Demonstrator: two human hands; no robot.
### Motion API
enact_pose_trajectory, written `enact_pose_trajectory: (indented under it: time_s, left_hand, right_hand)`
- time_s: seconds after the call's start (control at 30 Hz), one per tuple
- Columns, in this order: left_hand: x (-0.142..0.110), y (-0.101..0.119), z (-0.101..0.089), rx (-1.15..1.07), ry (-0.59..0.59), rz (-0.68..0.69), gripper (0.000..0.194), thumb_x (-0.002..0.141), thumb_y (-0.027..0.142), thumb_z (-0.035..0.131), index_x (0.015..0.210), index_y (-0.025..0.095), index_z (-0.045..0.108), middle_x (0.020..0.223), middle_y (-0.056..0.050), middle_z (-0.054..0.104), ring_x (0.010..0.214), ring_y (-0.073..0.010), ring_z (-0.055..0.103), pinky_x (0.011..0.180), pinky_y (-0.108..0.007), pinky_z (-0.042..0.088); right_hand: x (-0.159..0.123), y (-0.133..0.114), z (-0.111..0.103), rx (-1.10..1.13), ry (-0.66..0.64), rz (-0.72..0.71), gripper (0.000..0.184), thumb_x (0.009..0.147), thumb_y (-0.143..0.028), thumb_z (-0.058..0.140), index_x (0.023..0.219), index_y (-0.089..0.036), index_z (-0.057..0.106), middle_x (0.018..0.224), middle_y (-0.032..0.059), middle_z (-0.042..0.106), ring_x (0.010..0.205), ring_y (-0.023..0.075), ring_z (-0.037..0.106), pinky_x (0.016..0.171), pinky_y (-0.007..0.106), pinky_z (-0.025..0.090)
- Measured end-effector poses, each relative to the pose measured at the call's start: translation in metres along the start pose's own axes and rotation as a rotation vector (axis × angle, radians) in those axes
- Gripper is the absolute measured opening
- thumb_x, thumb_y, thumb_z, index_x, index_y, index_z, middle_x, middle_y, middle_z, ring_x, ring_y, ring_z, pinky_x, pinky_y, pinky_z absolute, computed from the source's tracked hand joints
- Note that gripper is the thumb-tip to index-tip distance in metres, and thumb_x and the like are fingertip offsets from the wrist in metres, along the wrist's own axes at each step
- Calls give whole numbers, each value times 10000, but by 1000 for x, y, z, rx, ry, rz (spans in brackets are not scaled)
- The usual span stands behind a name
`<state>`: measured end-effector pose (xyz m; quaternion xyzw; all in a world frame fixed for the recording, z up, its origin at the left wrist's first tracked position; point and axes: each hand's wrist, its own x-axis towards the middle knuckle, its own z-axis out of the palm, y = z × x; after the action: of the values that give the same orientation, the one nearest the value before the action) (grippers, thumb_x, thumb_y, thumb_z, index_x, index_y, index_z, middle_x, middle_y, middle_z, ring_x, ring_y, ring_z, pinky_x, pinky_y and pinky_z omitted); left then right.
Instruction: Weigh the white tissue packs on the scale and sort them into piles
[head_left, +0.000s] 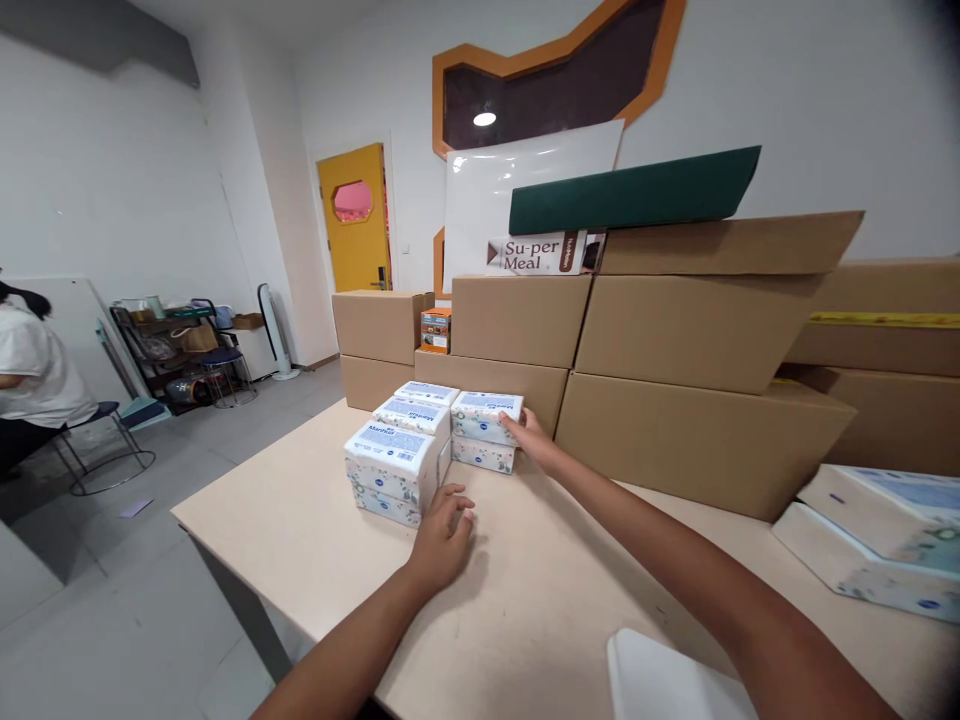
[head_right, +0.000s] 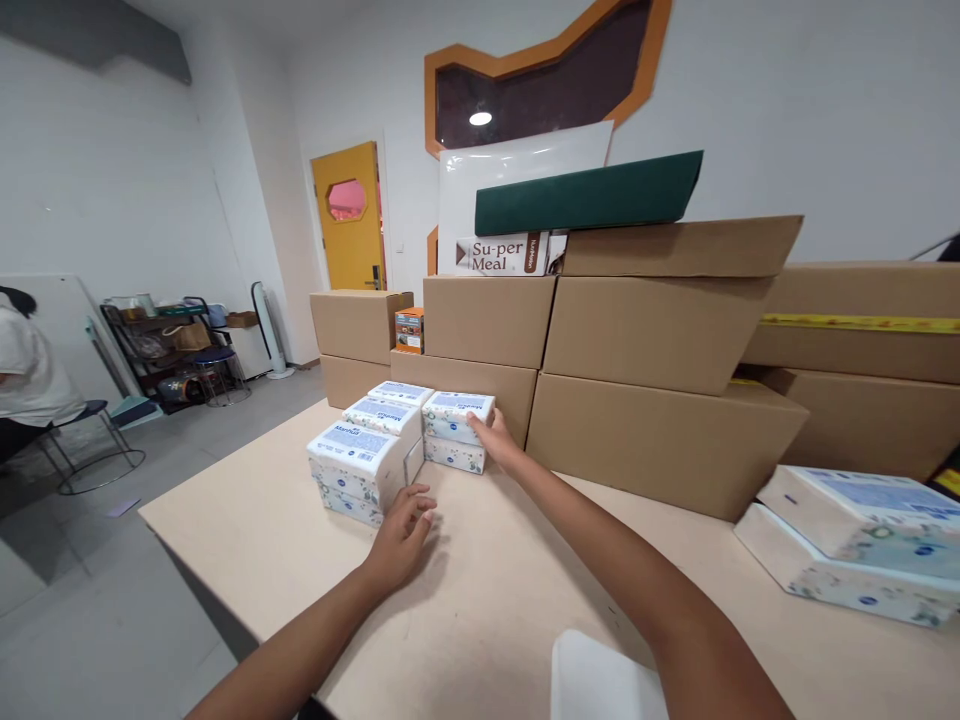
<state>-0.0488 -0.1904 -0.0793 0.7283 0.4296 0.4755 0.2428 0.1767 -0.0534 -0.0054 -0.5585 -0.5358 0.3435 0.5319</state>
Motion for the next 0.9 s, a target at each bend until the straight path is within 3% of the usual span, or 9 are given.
enact_pose_trajectory:
  time_s: [0.27,0.37,0.47,0.57,0.67,0.77,0.9]
  left_hand:
    - [-1,-2,0,4,52,-1,191,984,325,576,1007,220,734,1352,-159,688,1258,-291,686,1030,-486,582]
    - [1,-4,-2,13,60,-16,217,972,364,586,1003,221,746,1299,-149,725,1213,-282,706,992,-464,598]
    - [4,-4,-6,13,51,-20,293,959,463,583,983,225,752,1239,-141,757,1197,-286,713,1006,-467,594]
    - [9,-1,-11,0,37,-26,410,944,594,567,967,229,751,1208,-143,770,1195,-300,709,1111,-520,541]
    - [18,2,-18,-9,-4,-57,511,884,702,604,959,220,755,1194,-155,777,1189,-344,702,1165,-599,491]
    - [31,0,-23,16,-47,-92,585,834,759,626,994,213,761,1204,-148,790,1216,-364,702,1198,-618,468]
    - [38,-4,-29,140,-106,-81,623,815,807,603,1018,241,767,1197,-114,815,1220,-373,720,1187,-602,501]
  right_hand:
    - [-7,-11,13,1,-38,80,423,1028,-400,696,1389,-189,636,1413,114,662,1219,268,691,1026,505,609]
    - [-10,-18,5,-14,-60,101,452,1030,-405,691,1425,-199,620,1472,121,635,1283,289,667,1080,546,579]
    - [-24,-24,-17,-29,-70,124,664,995,-438,723,1575,-211,494,1657,178,496,1492,353,535,1215,606,465]
    - [-50,-28,-56,-13,-80,114,1000,888,-521,809,1695,-218,301,1760,207,346,1607,351,411,1285,567,392]
    - [-79,-30,-106,9,-30,77,1179,824,-585,839,1733,-255,165,1780,189,307,1585,321,457,1260,532,435]
    - [-108,-28,-168,8,92,35,1195,837,-589,813,1739,-300,86,1777,167,317,1583,294,463,1234,507,469]
    - [-144,-18,-267,-9,303,13,1119,885,-571,762,1735,-313,82,1761,169,338,1608,290,417,1269,508,414]
